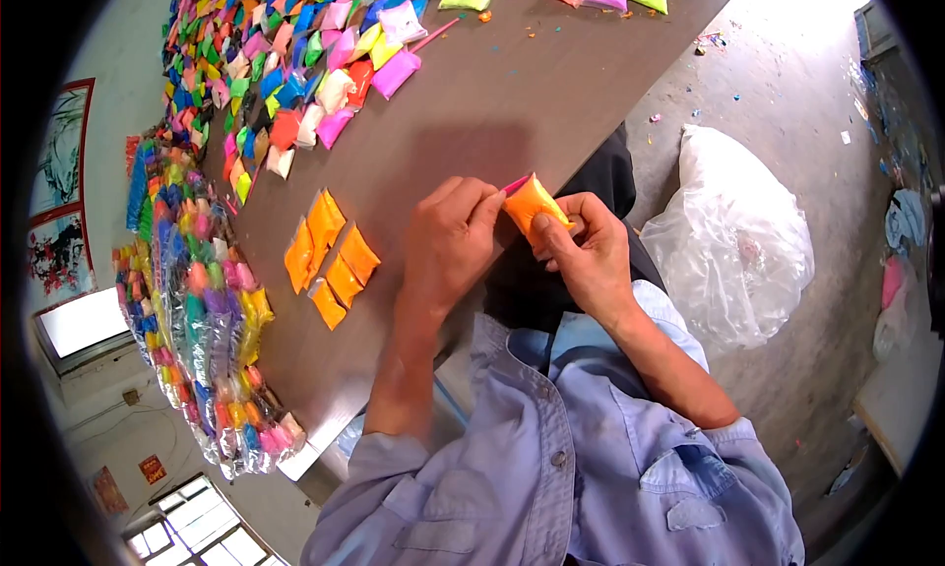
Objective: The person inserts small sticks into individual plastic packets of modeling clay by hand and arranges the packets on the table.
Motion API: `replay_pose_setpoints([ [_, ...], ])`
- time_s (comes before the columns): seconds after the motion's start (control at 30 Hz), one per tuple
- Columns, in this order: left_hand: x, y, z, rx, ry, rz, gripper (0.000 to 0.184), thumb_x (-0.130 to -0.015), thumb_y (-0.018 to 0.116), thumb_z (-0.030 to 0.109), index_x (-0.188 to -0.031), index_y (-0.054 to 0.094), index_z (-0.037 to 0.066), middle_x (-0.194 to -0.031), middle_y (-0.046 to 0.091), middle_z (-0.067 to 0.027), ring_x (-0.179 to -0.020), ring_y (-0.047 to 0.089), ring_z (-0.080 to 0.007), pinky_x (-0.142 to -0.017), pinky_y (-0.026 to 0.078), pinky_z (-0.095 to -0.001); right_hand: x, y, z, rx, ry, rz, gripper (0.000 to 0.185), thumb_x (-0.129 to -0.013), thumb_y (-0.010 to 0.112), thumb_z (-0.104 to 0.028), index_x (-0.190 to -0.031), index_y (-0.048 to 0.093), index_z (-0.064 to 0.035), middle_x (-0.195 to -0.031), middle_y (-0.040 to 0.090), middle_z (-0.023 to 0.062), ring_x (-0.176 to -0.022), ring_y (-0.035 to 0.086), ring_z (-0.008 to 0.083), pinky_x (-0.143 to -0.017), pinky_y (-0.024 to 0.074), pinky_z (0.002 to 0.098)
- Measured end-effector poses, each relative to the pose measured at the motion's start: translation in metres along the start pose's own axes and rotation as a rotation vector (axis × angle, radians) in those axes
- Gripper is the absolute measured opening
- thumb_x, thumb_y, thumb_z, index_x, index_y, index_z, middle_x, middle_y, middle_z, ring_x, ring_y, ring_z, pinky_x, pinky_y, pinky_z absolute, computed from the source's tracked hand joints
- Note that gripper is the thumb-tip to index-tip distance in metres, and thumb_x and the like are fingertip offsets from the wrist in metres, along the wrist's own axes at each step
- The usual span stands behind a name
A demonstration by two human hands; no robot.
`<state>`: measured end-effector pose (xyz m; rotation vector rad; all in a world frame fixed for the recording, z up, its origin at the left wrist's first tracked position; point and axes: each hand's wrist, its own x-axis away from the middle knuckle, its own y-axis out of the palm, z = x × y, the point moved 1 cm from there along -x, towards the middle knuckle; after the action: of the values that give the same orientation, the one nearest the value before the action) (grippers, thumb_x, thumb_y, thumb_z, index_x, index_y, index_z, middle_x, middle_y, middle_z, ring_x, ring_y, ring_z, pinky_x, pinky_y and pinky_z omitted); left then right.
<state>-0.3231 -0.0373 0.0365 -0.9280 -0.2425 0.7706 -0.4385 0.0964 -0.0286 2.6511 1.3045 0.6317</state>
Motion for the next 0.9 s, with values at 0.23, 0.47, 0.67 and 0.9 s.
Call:
replay_pose_setpoints([
  [0.23, 0.004, -0.012, 0.016, 0.129, -0.085, -0.001, 0.010, -0.098, 0.074, 0.008, -0.091, 0.071, 0.000, -0.086, 0.072, -0.0155, -0.074, 0.070, -0.0316, -0.065, 0.053, -0.0404, 0.000, -0.002, 0.006, 0.038, -0.029, -0.038, 0.022, -0.107, 0.072, -0.021, -0.113, 0.064, -0.0015, -0.085, 0.074, 0.0028, -0.071, 0.068, 0.0054, -0.061, 0.0521, 0.0189],
  [0.47, 0.004, -0.014, -0.003, 0.088, -0.111, 0.032, 0.011, -0.098, 0.076, 0.010, -0.094, 0.072, 0.000, -0.082, 0.072, -0.0133, -0.069, 0.067, -0.0260, -0.063, 0.052, -0.0379, 0.003, -0.001, 0.002, 0.042, -0.060, -0.002, 0.018, -0.104, 0.072, -0.013, -0.107, 0.064, 0.0020, -0.084, 0.073, 0.0059, -0.071, 0.067, 0.0086, -0.063, 0.0522, 0.0236],
  [0.67, 0.013, -0.025, -0.012, 0.143, -0.172, 0.160, 0.012, -0.102, 0.077, 0.012, -0.101, 0.074, 0.000, -0.074, 0.064, 0.0021, -0.069, 0.054, -0.0042, -0.061, 0.043, -0.0229, 0.001, -0.005, -0.019, 0.307, -0.439, 0.214, 0.020, -0.094, 0.079, -0.006, -0.107, 0.064, -0.0019, -0.089, 0.068, 0.0072, -0.071, 0.067, 0.0172, -0.065, 0.0526, 0.0294],
  [0.9, 0.015, -0.024, 0.015, 0.175, -0.066, 0.170, 0.009, -0.097, 0.080, 0.010, -0.098, 0.075, 0.003, -0.083, 0.073, -0.0085, -0.067, 0.066, -0.0167, -0.060, 0.052, -0.0316, -0.004, 0.007, -0.014, 0.849, -0.895, 0.181, 0.042, -0.067, 0.082, 0.002, -0.107, 0.072, -0.0089, -0.114, 0.068, 0.0107, -0.098, 0.069, 0.0292, -0.076, 0.0585, 0.0382],
])
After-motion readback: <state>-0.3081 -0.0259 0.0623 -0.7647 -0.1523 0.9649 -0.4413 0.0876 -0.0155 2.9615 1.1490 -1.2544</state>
